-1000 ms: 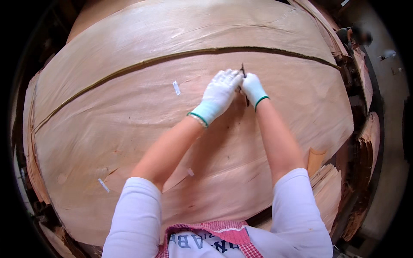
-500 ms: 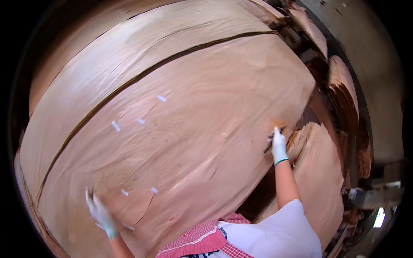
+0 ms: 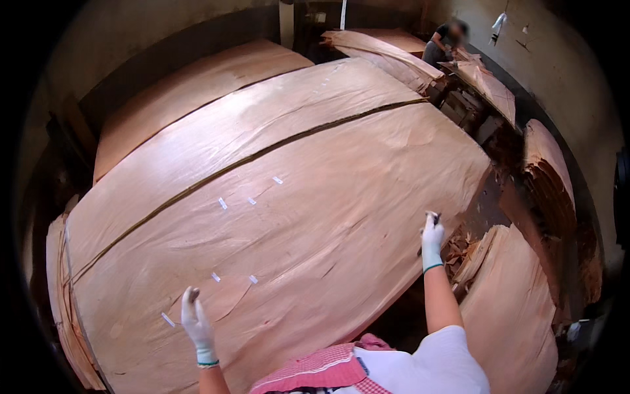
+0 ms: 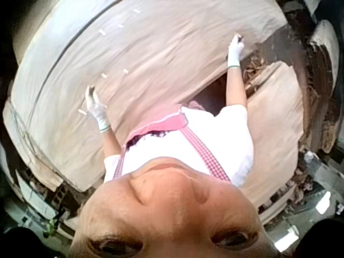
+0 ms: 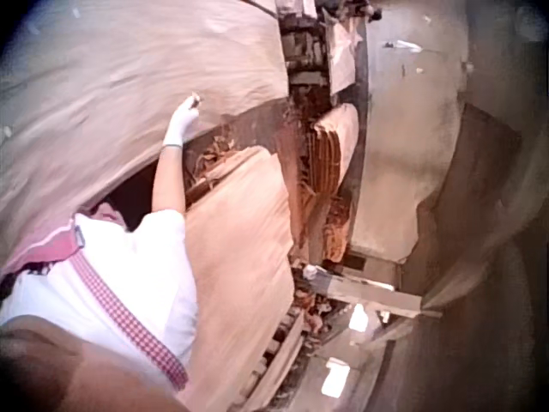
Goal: The person applies thin wood veneer sheets to a large curved panel, smoothing them by hand and using a utility knife to trim excess edges. They also apply small strips of tape to secure the veneer in place.
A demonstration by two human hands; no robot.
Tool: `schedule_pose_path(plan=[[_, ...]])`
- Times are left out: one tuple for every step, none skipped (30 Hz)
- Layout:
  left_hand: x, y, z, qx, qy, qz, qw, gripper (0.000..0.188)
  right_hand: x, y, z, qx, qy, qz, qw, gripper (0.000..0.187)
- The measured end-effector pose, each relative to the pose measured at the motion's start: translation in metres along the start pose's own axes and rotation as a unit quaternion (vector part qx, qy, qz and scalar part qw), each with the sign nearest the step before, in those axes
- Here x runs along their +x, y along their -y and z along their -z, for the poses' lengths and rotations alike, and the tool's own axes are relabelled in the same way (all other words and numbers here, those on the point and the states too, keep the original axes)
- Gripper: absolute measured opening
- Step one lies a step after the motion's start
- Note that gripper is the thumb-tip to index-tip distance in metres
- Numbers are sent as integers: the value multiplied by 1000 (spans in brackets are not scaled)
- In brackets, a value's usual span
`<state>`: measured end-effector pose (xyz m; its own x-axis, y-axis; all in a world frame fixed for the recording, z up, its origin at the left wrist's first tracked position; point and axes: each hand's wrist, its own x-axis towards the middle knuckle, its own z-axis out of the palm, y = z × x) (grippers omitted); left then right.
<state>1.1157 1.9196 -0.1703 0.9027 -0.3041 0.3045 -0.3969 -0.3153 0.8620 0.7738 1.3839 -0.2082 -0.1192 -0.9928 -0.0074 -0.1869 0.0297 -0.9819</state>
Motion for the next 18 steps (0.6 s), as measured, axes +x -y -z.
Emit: schedule_pose_path(plan=[[-2,-4,-17,-48,2,2,999,34,5,16,-3,-18,9,38,999,29],[-2,-7,-30,-95,3,4,995,34,13,33,-8,-36,19,73,996,28],[-9,-12,-41,-111,6,11,994,33,25,56,-11,-37,32,85,995,29],[-13,-22,-43,-119,9,16,993,33,34,80,-17,-35,48,90,994,29],[-16,-29,-44,-121,10,18,992,33,44,102,-27,-28,67,90,993,30],[-19,-30,-45,-112,3,23,993,32,60,122,-40,-19,86,102,991,30],[-23,-27,-46,-103,-5,27,994,31,79,143,-56,-8,104,114,988,31],[-26,-28,-39,-93,-26,23,995,31,94,171,-80,8,131,143,981,31],[-24,-28,-43,-72,-35,29,996,30,116,194,-102,13,151,170,974,31],[-21,-31,-44,-49,-45,37,997,29,136,216,-129,29,162,179,970,30],[-19,-34,-46,-27,-57,46,997,29,156,237,-160,44,175,188,965,30],[-17,-37,-52,-18,-62,60,996,29,178,253,-189,69,181,209,959,30],[-13,-41,-58,-10,-70,72,995,29,201,272,-221,96,188,230,950,30],[-11,-45,-69,0,-74,87,993,29,225,287,-248,87,195,237,948,30],[-9,-49,-86,-33,-85,90,992,28,254,301,-275,75,187,222,954,30],[-13,-54,-95,-22,-85,94,992,28,267,311,-306,85,181,212,957,30],[-18,-61,-107,-16,-84,98,992,28,277,321,-334,93,174,204,959,30],[-17,-68,-123,-13,-82,100,991,27,290,336,-355,101,164,200,961,30]])
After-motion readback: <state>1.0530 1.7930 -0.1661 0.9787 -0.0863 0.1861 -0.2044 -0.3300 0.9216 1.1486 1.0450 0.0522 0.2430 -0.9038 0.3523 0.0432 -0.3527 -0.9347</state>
